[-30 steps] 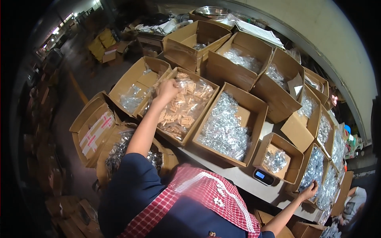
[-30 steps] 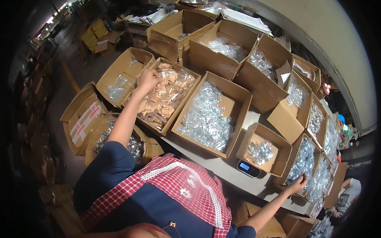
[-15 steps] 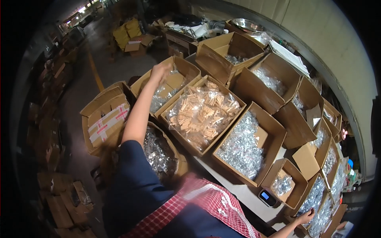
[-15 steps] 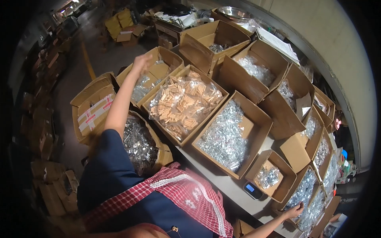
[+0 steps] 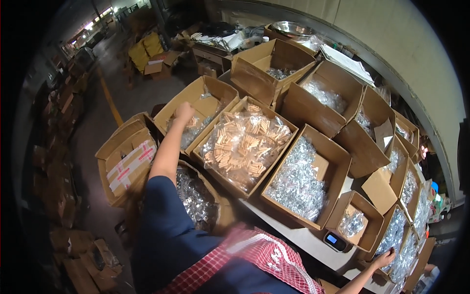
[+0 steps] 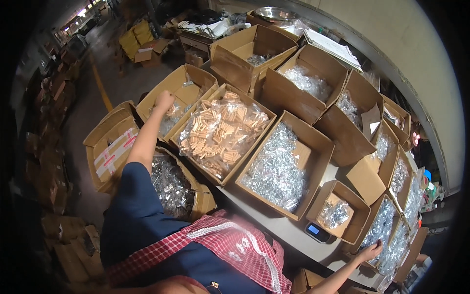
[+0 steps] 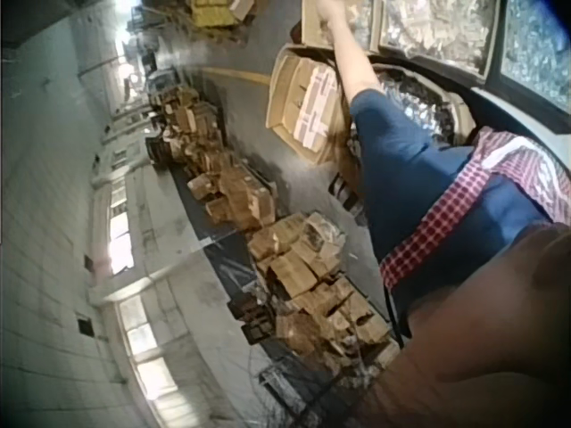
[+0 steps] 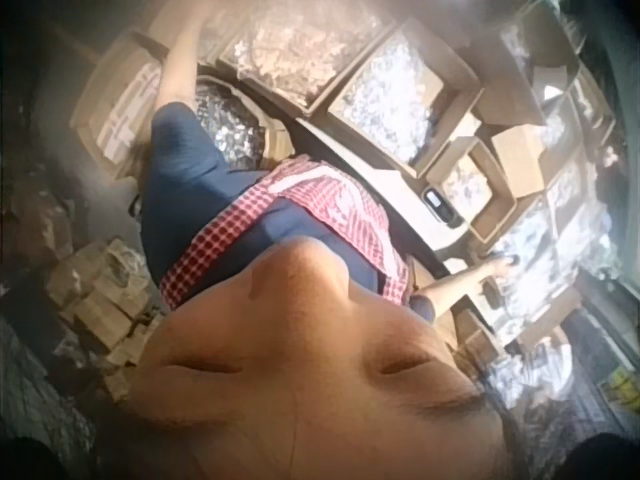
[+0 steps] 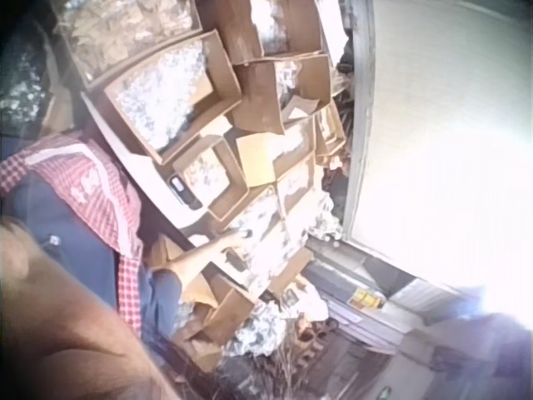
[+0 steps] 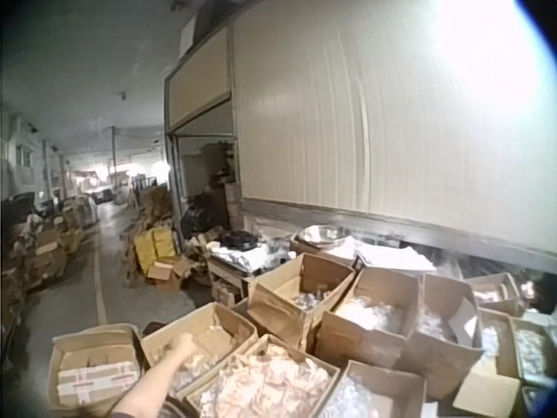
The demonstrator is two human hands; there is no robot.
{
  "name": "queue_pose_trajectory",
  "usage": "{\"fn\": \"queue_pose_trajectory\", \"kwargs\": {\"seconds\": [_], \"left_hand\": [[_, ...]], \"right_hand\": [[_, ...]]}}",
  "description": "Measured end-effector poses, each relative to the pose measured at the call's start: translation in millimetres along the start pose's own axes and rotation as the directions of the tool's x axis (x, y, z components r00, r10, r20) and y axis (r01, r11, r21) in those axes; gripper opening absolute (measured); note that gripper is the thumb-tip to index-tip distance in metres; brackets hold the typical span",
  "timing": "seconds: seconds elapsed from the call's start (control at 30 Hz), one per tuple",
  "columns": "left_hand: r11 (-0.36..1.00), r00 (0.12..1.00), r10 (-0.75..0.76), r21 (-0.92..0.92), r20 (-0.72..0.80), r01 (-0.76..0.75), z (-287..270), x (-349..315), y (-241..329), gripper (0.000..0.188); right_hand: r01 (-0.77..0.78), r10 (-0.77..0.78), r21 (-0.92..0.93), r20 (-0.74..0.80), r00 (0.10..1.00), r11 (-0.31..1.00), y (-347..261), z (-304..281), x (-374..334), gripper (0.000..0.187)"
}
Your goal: The person picks up metal parts from boxes on a table, places them into plastic bags, and then puts the bags into larger containers or onto a scale.
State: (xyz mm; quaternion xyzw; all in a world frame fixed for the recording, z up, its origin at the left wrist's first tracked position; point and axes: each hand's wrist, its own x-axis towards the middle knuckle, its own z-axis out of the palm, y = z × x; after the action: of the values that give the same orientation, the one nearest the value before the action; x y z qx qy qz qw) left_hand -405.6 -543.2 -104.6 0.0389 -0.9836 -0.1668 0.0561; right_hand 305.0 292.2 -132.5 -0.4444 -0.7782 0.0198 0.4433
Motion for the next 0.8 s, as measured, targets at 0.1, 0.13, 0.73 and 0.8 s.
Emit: {"fn": "queue_pose_trajectory", "kwargs": {"seconds": [0.1, 0.13, 0.73, 0.8], "left_hand": [[0.988, 0.987, -0.088, 0.138, 0.131, 0.069, -9, -14, 6, 0.031], [0.973, 0.978, -0.107, 0.221, 0.179, 0.066, -8, -16, 11, 0.032], [0.477, 0.999, -0.029, -0.878, -0.040, -0.022, -29, -22, 19, 0.025], [0.256, 0.998, 0.018, -0.965, 0.058, 0.051, -70, -47, 50, 0.024]], "right_hand": [[-0.013, 0.013, 0.007, 0.012, 1.000, 1.000, -6, -3, 1, 0.028], [-0.027, 0.027, 0.023, 0.003, 1.000, 0.999, -6, -4, -1, 0.028], [0.008, -0.009, 0.090, 0.012, 1.000, 0.996, -9, -8, -7, 0.032], [0.042, -0.042, 0.069, -0.001, 0.999, 0.997, -9, -6, -8, 0.031]]}}
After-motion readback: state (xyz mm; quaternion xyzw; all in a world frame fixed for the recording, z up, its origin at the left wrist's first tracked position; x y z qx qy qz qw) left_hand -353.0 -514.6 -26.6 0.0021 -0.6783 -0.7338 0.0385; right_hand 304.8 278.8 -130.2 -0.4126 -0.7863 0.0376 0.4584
